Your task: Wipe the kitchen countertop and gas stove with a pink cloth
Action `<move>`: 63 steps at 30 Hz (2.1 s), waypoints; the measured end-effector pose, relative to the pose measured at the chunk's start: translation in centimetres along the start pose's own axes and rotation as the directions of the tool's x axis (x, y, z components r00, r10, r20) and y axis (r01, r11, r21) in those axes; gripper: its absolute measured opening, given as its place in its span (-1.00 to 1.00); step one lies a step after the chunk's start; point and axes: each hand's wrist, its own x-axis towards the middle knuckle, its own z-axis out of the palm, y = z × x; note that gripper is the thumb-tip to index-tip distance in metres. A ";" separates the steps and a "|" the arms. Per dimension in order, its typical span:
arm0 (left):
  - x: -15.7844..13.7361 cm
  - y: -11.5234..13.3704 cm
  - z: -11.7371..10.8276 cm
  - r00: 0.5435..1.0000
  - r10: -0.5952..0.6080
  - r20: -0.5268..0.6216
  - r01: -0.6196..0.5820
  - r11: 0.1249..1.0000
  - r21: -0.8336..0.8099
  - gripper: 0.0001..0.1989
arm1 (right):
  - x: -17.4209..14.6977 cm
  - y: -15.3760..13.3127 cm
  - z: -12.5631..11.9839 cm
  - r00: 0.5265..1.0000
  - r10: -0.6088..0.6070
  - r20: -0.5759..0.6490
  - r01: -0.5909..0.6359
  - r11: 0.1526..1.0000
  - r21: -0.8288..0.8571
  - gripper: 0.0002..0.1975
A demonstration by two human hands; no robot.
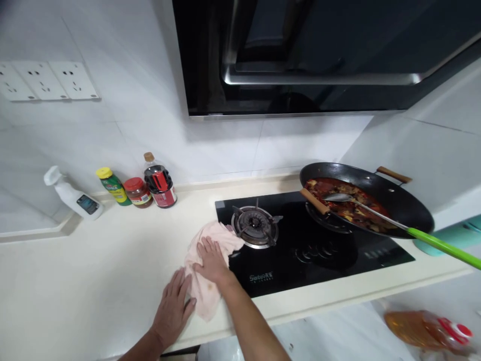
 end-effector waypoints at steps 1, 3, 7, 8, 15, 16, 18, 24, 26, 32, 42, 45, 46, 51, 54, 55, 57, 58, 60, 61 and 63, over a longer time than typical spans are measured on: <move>0.0 0.0 -0.1 1.000 -0.002 0.010 0.002 1.000 0.002 -0.41 | 0.4 0.5 -0.6 1.000 -0.028 0.005 0.028 0.999 0.024 -0.28; -0.1 0.1 -0.2 0.999 -0.008 0.034 0.008 1.000 0.000 -0.44 | 0.5 1.4 -1.2 0.996 -0.010 -0.084 0.012 1.000 0.026 -0.41; 0.0 0.1 -0.4 0.998 -0.017 0.068 0.019 0.999 -0.033 -0.48 | -1.5 2.4 0.1 0.946 0.139 -0.292 -0.176 0.978 -0.107 -0.47; 0.0 0.1 -0.5 0.997 -0.020 0.074 0.024 0.999 -0.046 -0.49 | -2.3 2.3 0.7 0.942 0.164 -0.294 -0.211 0.968 -0.138 -0.45; 0.3 -0.4 -1.6 0.998 0.015 0.060 -0.004 0.983 -0.183 -0.65 | -11.0 1.1 4.7 0.853 0.249 -0.459 -0.352 0.923 -0.153 -0.57; 0.2 -0.6 -1.7 0.999 0.022 0.048 -0.012 0.979 -0.203 -0.67 | -12.1 1.1 5.1 0.828 0.263 -0.495 -0.369 0.920 -0.128 -0.59; -0.3 -0.7 -1.4 1.000 0.017 0.014 -0.014 0.974 -0.227 -0.66 | -13.2 1.0 5.7 0.776 0.302 -0.553 -0.414 0.906 -0.087 -0.60; -2.4 0.0 2.1 0.999 -0.001 -0.038 -0.009 0.963 -0.269 -0.48 | -8.0 0.3 5.8 0.745 0.319 -0.585 -0.497 0.852 -0.167 -0.58; -1.9 0.1 3.1 0.999 0.025 -0.043 -0.036 0.957 -0.289 -0.48 | -4.3 0.3 4.6 0.784 0.327 -0.527 -0.481 0.857 -0.185 -0.61; 4.1 -1.0 2.6 0.999 -0.035 -0.029 0.025 0.952 -0.306 -0.57 | 7.7 3.2 -3.0 0.904 0.311 -0.295 -0.342 0.938 -0.061 -0.57; 15.9 -5.0 3.9 0.949 0.189 0.253 -0.107 0.946 -0.304 -0.22 | -4.9 7.5 2.4 0.831 0.153 -0.535 -0.251 0.961 -0.114 -0.54; 18.6 -4.9 5.6 0.889 0.314 0.333 -0.172 0.904 -0.391 -0.08 | -9.5 9.3 5.8 0.784 0.184 -0.593 -0.384 0.894 -0.231 -0.50; 19.6 -4.5 6.2 0.881 0.332 0.338 -0.180 0.895 -0.409 -0.11 | -10.1 9.7 6.3 0.778 0.179 -0.602 -0.404 0.877 -0.261 -0.48; 25.4 -1.8 9.0 0.885 0.309 0.349 -0.140 0.890 -0.435 -0.35 | -9.6 10.1 6.8 0.788 0.176 -0.590 -0.436 0.836 -0.333 -0.45; 28.7 -1.7 10.2 0.876 0.301 0.378 -0.124 0.896 -0.426 -0.46 | -9.5 10.0 6.6 0.798 0.176 -0.577 -0.432 0.834 -0.343 -0.44; 29.8 -2.0 10.5 0.871 0.308 0.384 -0.129 0.896 -0.426 -0.47 | -9.6 10.0 6.5 0.795 0.174 -0.581 -0.433 0.833 -0.344 -0.44; 31.9 -2.9 11.1 0.859 0.324 0.397 -0.142 0.895 -0.423 -0.50 | -9.7 10.0 6.5 0.786 0.166 -0.595 -0.436 0.832 -0.343 -0.44; 32.9 -3.4 11.4 0.854 0.328 0.404 -0.146 0.896 -0.419 -0.51 | -9.8 10.0 6.5 0.782 0.167 -0.601 -0.439 0.831 -0.341 -0.44; 35.1 -4.0 11.8 0.851 0.322 0.415 -0.145 0.904 -0.403 -0.51 | -9.9 10.1 6.6 0.779 0.175 -0.602 -0.445 0.831 -0.334 -0.45; 36.2 -4.1 12.0 0.853 0.315 0.416 -0.143 0.908 -0.393 -0.51 | -10.0 10.1 6.7 0.780 0.180 -0.600 -0.445 0.833 -0.329 -0.44; 38.0 -3.8 12.5 0.863 0.301 0.405 -0.143 0.916 -0.375 -0.52 | -10.1 10.4 6.9 0.785 0.186 -0.591 -0.443 0.835 -0.326 -0.42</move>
